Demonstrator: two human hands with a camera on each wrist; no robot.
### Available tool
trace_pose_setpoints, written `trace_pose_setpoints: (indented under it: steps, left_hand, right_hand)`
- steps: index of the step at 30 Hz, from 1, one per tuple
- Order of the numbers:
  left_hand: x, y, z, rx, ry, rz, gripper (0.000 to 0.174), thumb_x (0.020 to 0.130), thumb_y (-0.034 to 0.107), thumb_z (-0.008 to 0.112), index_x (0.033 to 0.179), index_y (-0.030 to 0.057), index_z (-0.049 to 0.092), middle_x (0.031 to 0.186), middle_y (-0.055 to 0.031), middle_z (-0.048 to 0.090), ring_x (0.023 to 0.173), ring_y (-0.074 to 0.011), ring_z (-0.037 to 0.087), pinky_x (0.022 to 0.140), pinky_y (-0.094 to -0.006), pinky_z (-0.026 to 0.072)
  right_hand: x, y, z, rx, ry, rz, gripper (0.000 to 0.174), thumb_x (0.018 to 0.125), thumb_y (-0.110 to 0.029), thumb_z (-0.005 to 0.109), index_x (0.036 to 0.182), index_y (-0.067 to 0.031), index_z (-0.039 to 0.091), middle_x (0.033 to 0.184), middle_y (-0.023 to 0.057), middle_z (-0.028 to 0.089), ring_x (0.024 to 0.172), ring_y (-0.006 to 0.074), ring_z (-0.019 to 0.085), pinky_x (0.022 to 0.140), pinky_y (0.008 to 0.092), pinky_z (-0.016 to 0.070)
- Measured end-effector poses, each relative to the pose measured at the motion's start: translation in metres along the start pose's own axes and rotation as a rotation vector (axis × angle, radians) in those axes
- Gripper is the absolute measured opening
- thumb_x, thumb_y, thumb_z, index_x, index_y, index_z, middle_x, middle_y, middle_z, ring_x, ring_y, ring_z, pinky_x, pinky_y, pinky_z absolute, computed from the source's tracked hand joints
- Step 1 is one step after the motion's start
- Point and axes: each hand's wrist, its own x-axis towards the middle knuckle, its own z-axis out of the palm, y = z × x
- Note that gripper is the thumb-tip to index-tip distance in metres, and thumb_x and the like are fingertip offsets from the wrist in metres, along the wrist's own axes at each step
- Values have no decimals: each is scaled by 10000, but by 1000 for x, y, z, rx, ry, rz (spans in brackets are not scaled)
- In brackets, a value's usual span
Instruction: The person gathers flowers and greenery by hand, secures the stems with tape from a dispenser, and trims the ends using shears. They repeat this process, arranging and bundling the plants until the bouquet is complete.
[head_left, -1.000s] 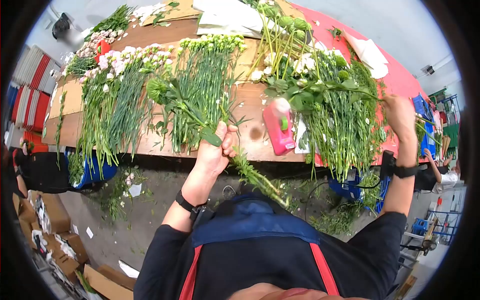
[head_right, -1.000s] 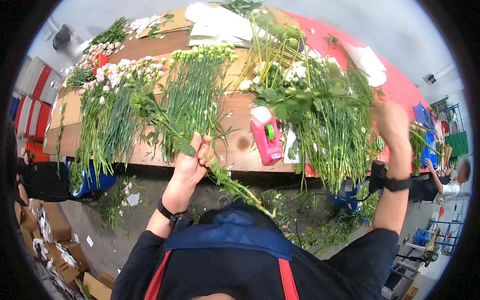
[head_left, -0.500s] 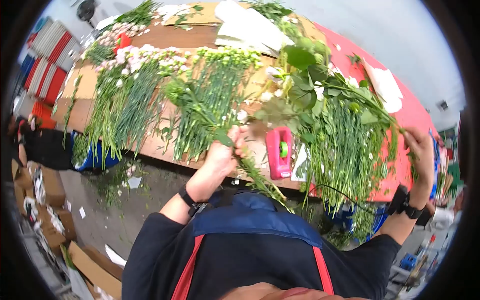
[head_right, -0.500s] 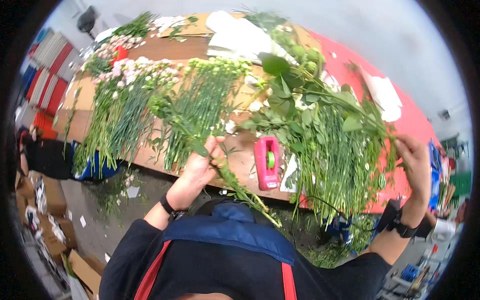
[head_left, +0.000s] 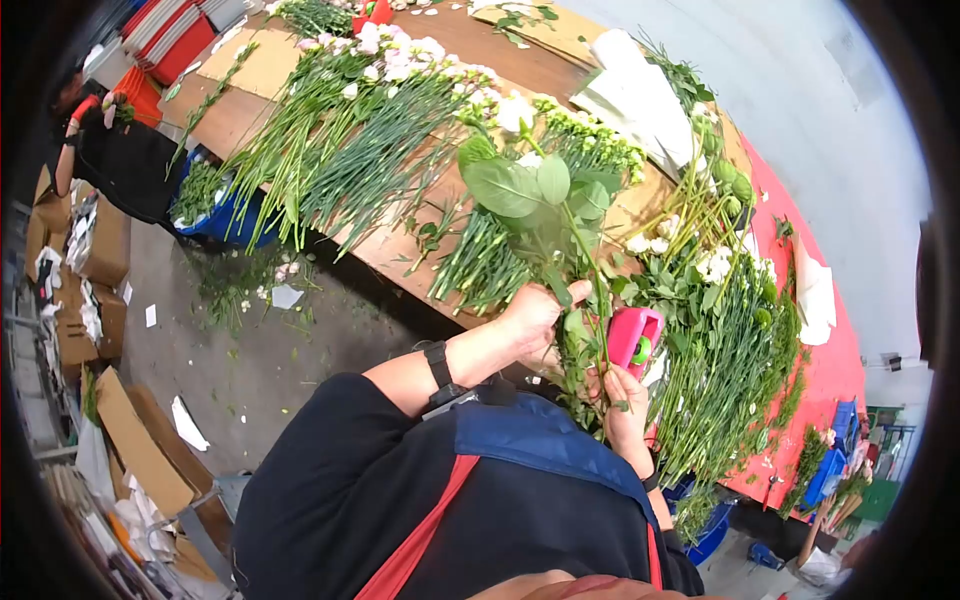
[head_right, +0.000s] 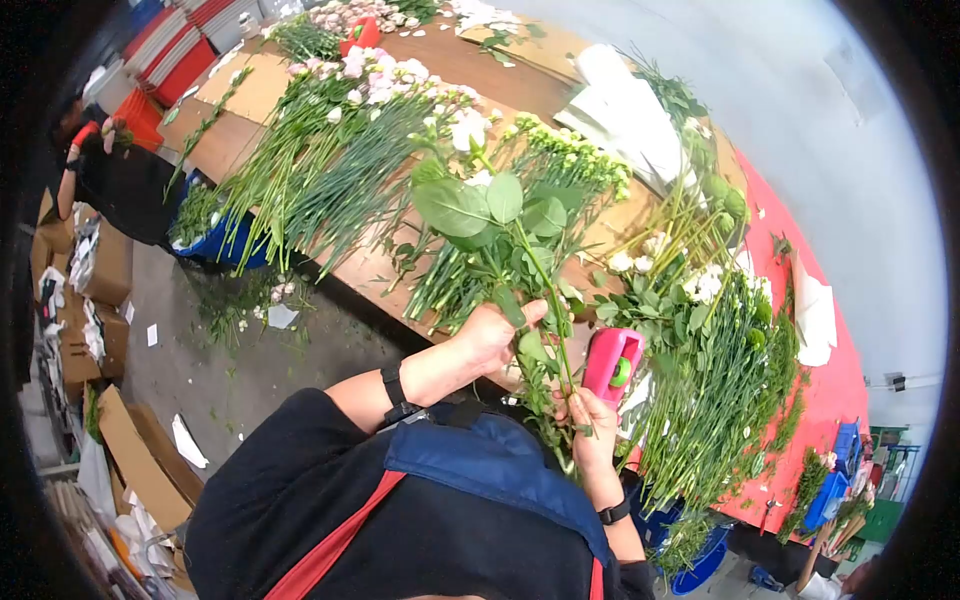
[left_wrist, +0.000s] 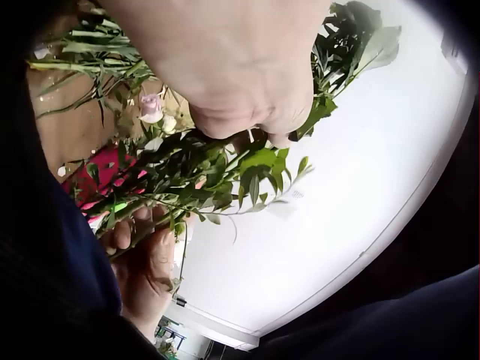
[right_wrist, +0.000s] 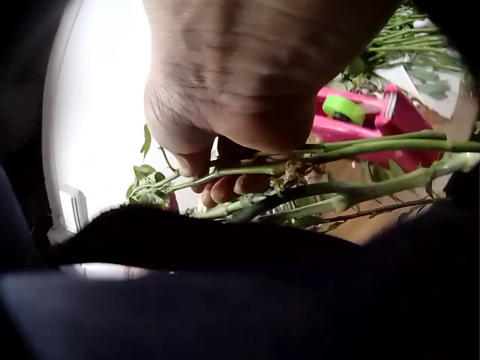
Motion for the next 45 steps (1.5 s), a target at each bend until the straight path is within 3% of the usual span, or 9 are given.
trace_pose_setpoints:
  steps: [8,20,26,30,35,37,38,40,45]
  left_hand:
    - [-30,54,-44,-43,-47,86,185,883,146,627,974,4,552,789,-78,577,628,-194,596,636,-359,547]
    - [-54,98,-84,-4,-57,201,240,944,174,538,1131,24,548,994,-73,626,866,-185,624,699,-313,546]
    - [-62,107,-93,66,-52,105,213,928,192,573,956,-13,626,825,-83,648,676,-154,610,590,-293,512]
    - [-59,99,-96,247,112,171,200,920,194,585,901,-4,609,771,-99,648,625,-169,613,562,-295,496]
    - [-44,75,-105,365,146,393,122,866,75,565,836,-27,624,735,-75,654,645,-141,603,546,-315,458]
    - [-31,52,-117,813,331,502,95,815,31,559,846,-41,613,740,-90,650,675,-115,576,592,-327,456]
    - [-23,38,-116,643,292,555,96,813,36,572,849,-45,608,737,-108,647,684,-128,581,606,-337,462]
    - [-40,51,-107,740,220,692,160,802,65,627,895,-60,590,755,-134,648,717,-161,590,638,-356,473]
    - [-44,52,-122,503,187,377,179,823,38,597,987,-34,596,818,-120,651,771,-125,587,679,-306,475]
  right_hand:
    - [-17,7,60,-431,25,-50,148,880,-24,580,982,34,670,893,57,646,833,121,584,753,240,461]
    - [-9,25,124,-762,-24,-232,76,826,4,583,893,31,610,807,133,587,745,230,588,679,307,455]
    - [10,14,162,-817,-146,-341,67,797,-6,581,858,20,580,812,169,586,747,334,587,682,378,465]
    - [25,-32,182,-1274,-339,-390,163,779,-91,615,913,0,620,871,188,615,825,363,604,720,435,480]
    - [71,-135,246,-1078,-34,-913,198,725,-47,719,901,-18,633,813,130,618,740,283,614,641,345,496]
    - [84,-158,289,-1148,92,-1175,408,645,-176,799,980,-41,609,952,120,602,842,294,602,704,359,496]
    - [90,-164,306,-1206,127,-1247,510,628,-243,806,1041,-47,581,1009,137,569,904,310,578,749,376,485]
    - [109,-166,330,-1267,221,-1259,539,645,-263,793,1080,-49,560,994,140,552,911,324,565,766,382,479]
    - [135,-170,318,-876,100,-1040,440,765,-160,725,1135,-8,542,1005,143,594,925,281,596,779,350,494]
